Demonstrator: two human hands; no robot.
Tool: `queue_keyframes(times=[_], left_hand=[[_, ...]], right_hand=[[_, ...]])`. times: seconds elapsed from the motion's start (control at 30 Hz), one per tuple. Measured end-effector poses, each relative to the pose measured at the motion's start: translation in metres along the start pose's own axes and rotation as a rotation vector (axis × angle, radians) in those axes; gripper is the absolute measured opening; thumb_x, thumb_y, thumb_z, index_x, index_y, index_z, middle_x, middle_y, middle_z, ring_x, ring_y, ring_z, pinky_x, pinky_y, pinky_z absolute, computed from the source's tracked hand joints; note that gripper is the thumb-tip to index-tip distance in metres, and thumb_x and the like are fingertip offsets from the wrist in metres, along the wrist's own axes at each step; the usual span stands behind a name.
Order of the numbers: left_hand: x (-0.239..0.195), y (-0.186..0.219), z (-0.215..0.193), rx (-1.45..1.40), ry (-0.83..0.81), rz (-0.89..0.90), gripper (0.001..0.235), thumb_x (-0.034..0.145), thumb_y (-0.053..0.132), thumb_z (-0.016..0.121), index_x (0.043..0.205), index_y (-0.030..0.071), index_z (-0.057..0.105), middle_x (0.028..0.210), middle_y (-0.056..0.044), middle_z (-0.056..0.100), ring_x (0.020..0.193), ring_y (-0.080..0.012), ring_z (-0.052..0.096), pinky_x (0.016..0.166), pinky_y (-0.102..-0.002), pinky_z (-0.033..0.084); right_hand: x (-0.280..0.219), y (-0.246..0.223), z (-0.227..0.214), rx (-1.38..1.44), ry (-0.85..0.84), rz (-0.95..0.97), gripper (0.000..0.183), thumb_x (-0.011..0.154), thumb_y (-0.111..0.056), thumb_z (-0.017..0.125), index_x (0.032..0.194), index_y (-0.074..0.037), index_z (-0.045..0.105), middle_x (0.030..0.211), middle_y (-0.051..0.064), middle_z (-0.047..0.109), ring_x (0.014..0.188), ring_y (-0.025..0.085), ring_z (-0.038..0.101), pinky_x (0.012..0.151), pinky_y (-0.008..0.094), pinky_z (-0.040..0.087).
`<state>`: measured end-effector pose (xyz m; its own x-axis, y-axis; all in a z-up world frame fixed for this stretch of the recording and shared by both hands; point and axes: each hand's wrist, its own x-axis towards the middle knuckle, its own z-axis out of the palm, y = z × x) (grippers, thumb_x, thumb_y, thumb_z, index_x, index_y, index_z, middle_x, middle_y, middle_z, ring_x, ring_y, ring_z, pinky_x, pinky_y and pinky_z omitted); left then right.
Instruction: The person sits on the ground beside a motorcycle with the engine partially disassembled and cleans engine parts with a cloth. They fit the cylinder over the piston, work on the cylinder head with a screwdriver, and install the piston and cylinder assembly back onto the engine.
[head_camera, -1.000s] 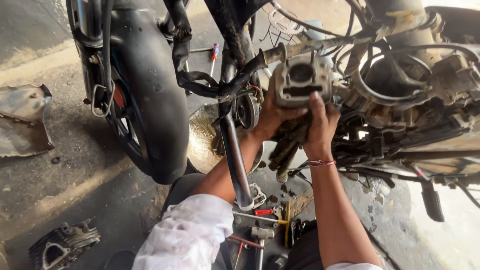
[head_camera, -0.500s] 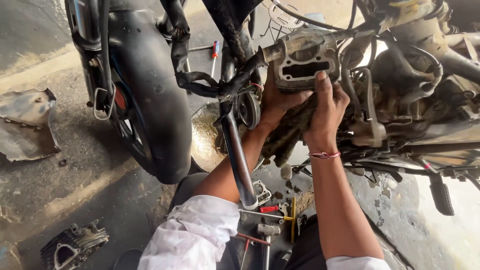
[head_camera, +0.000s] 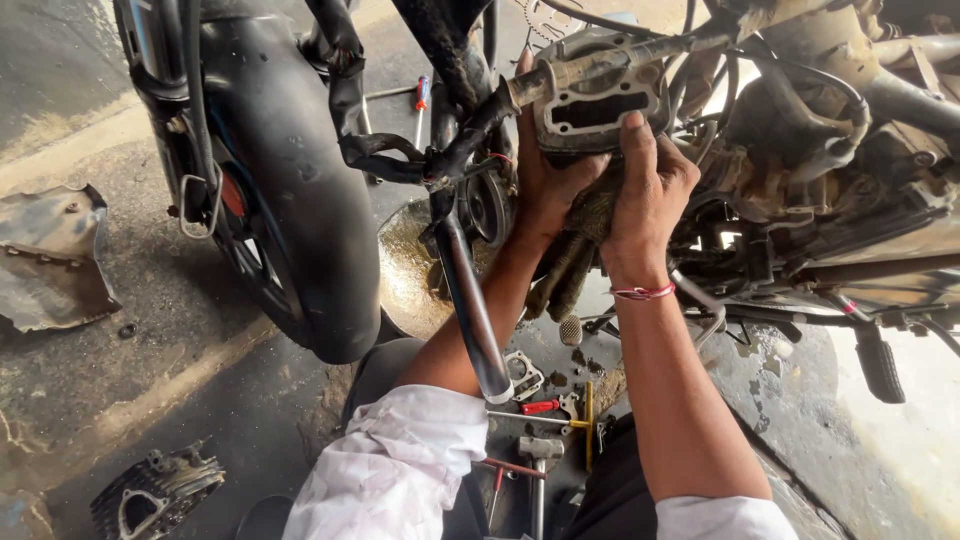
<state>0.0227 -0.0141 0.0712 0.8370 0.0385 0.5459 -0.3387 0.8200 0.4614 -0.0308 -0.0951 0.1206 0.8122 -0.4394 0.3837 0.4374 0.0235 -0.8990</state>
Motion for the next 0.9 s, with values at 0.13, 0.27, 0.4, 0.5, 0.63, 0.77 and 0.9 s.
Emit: queue_keyframes(times=[0.13, 0.27, 0.4, 0.5, 0.63, 0.77, 0.9], left_hand=[[0.003, -0.008, -0.003, -0.021, -0.008, 0.046, 0.133, 0.074, 0.027, 0.092, 0.173, 0.013, 0.004, 0.137, -0.011, 0.054, 0.119, -0.0208, 0.062, 0.106, -0.037, 0.058], [0.003, -0.006, -0.002, 0.027, -0.008, 0.091, 0.134, 0.074, 0.038, 0.094, 0.173, 0.013, 0.006, 0.139, -0.012, 0.055, 0.123, -0.0219, 0.063, 0.106, -0.036, 0.058], [0.003, -0.003, 0.001, 0.069, -0.02, 0.104, 0.134, 0.076, 0.041, 0.094, 0.172, 0.015, 0.004, 0.142, -0.01, 0.052, 0.127, -0.0216, 0.06, 0.109, -0.037, 0.057], [0.002, -0.007, -0.001, 0.04, -0.057, 0.1, 0.132, 0.08, 0.035, 0.093, 0.169, 0.013, -0.001, 0.143, -0.012, 0.052, 0.126, -0.0227, 0.061, 0.106, -0.038, 0.059], [-0.022, -0.006, 0.0, 0.186, 0.007, 0.053, 0.112, 0.087, 0.029, 0.085, 0.162, -0.005, 0.009, 0.139, -0.027, 0.05, 0.128, -0.0332, 0.057, 0.112, -0.045, 0.052], [-0.06, 0.05, 0.031, 1.156, -0.017, 0.269, 0.101, 0.099, 0.021, 0.07, 0.163, -0.004, -0.005, 0.17, -0.032, 0.001, 0.159, -0.0428, 0.003, 0.131, -0.05, 0.008], [-0.11, 0.108, 0.016, 1.321, -0.601, 0.088, 0.095, 0.099, 0.022, 0.066, 0.166, 0.001, 0.002, 0.172, -0.029, 0.002, 0.163, -0.0478, 0.008, 0.134, -0.054, 0.019]], right_hand=[[-0.001, -0.005, 0.003, -0.068, 0.021, -0.04, 0.05, 0.101, -0.031, 0.077, 0.068, -0.002, 0.053, 0.069, -0.006, 0.044, 0.065, 0.006, 0.037, 0.058, 0.028, 0.031], [-0.001, -0.008, 0.01, -0.069, 0.057, -0.078, 0.048, 0.097, -0.032, 0.078, 0.067, -0.001, 0.057, 0.064, -0.005, 0.047, 0.062, 0.007, 0.039, 0.058, 0.029, 0.032], [0.001, -0.002, 0.007, -0.059, 0.081, -0.068, 0.044, 0.095, -0.032, 0.077, 0.069, 0.001, 0.064, 0.062, -0.005, 0.05, 0.06, 0.007, 0.042, 0.057, 0.028, 0.034], [0.003, -0.007, 0.007, -0.034, 0.065, -0.083, 0.038, 0.095, -0.03, 0.077, 0.078, 0.003, 0.072, 0.069, -0.003, 0.06, 0.066, 0.007, 0.049, 0.063, 0.028, 0.039], [0.003, -0.004, 0.007, -0.018, 0.082, -0.063, 0.034, 0.095, -0.028, 0.077, 0.082, 0.004, 0.076, 0.073, -0.002, 0.064, 0.068, 0.007, 0.052, 0.064, 0.027, 0.042], [0.01, 0.009, 0.003, 0.038, 0.113, -0.032, 0.033, 0.094, -0.026, 0.079, 0.094, 0.007, 0.078, 0.08, 0.001, 0.067, 0.072, 0.009, 0.054, 0.067, 0.025, 0.042], [0.01, 0.018, 0.0, 0.219, 0.146, -0.059, 0.04, 0.09, -0.026, 0.083, 0.107, 0.01, 0.076, 0.096, 0.008, 0.079, 0.086, 0.013, 0.072, 0.082, 0.024, 0.059]])
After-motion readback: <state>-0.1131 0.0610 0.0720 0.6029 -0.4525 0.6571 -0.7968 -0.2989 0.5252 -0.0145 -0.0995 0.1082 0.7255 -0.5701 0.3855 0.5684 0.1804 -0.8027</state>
